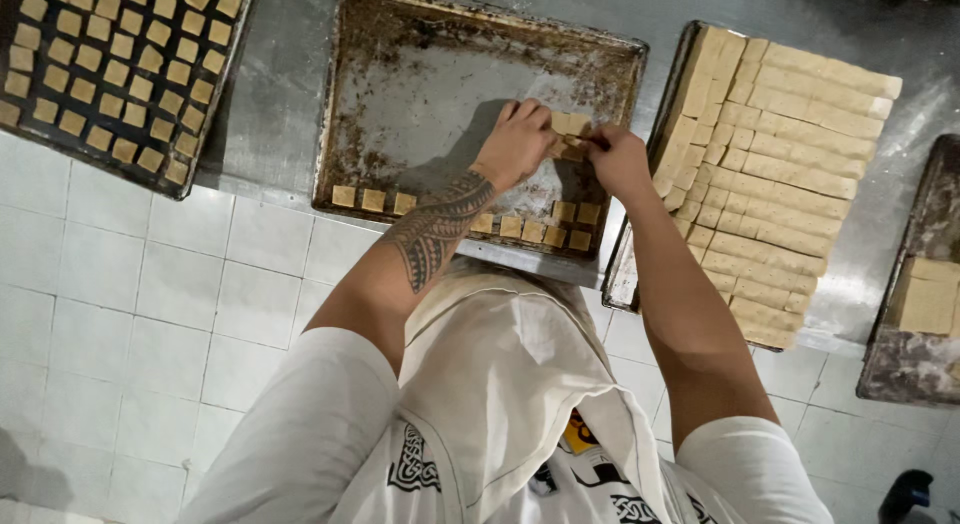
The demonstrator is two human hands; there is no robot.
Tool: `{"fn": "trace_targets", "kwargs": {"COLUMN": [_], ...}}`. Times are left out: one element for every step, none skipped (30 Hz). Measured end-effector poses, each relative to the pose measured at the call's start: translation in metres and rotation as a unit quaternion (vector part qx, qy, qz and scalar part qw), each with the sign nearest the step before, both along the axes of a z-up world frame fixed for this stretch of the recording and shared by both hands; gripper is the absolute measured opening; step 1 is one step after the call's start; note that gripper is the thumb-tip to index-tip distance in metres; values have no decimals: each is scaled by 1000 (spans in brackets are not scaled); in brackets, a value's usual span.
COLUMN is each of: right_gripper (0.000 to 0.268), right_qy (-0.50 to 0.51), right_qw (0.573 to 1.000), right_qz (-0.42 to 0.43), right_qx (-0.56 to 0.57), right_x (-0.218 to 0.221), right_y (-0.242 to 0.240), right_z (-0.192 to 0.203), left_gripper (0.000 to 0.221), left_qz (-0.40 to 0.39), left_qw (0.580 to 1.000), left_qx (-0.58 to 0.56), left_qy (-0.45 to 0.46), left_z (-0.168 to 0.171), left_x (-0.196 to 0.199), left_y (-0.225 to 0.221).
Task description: The person picks up square pieces of dough from a large pile and arranges them in rows on baking trays.
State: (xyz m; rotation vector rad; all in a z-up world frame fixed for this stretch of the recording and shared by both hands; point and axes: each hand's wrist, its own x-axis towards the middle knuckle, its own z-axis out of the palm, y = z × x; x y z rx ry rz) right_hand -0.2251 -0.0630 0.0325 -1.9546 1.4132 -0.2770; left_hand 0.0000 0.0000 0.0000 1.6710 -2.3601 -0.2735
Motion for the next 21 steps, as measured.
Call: {"fn": "trace_targets", "kwargs": {"right_gripper": [20,19,19,18,17,17,16,16,16,17,18,20,23,26,30,32,34,36,39,42,46], "right_qy": [-29,-57,-85,-95,-107,-119,-102,-85,-68,-65,-63,-60,-17,27,69,82,94,107,100,93,87], "right_qw": [999,995,989,985,980,975,983,989,994,996,997,998,997,988,973,976,978,979,981,983,984], "right_qz": [-24,-47,-71,-79,-89,-98,-67,-36,-4,5,12,20,75,130,184,178,174,170,162,155,144], "right_qx": [32,64,96,118,140,162,138,114,86,63,39,15,-31,-77,-121,-92,-62,-32,-38,-44,-50], "right_x": [0,0,0,-2,-4,-4,-5,-3,0,6,14,18,19,20,22,22,22,22,22,22,22], "right_y": [3,7,12,19,26,31,38,45,50,58,65,71,76,81,86,89,93,95,94,93,93], "right_z": [6,13,18,24,29,33,35,36,37,36,34,34,35,36,37,39,41,42,44,46,47], "left_gripper": [17,19,22,22,23,25,25,25,26,24,22,20,19,18,18,21,25,28,35,42,49], "left_qz": [44,87,130,133,135,137,146,154,163,149,133,117,77,37,-2,-8,-12,-16,-3,9,18], "left_qw": [995,981,957,953,949,944,942,939,936,949,961,971,980,988,992,991,990,989,989,988,987], "left_qx": [56,111,165,173,182,190,203,216,226,185,143,101,86,72,57,62,68,74,74,74,73], "left_qy": [67,134,200,211,221,231,226,221,216,205,194,182,159,135,111,115,119,124,130,135,141], "left_z": [12,23,33,41,48,54,57,58,60,60,60,59,58,57,57,57,58,59,61,64,67], "left_x": [-2,-2,-2,1,7,12,15,17,18,19,19,20,22,25,26,27,28,30,31,29,28], "left_y": [-3,-4,-4,2,9,13,19,29,37,46,53,59,67,74,80,86,92,95,95,95,94]}}
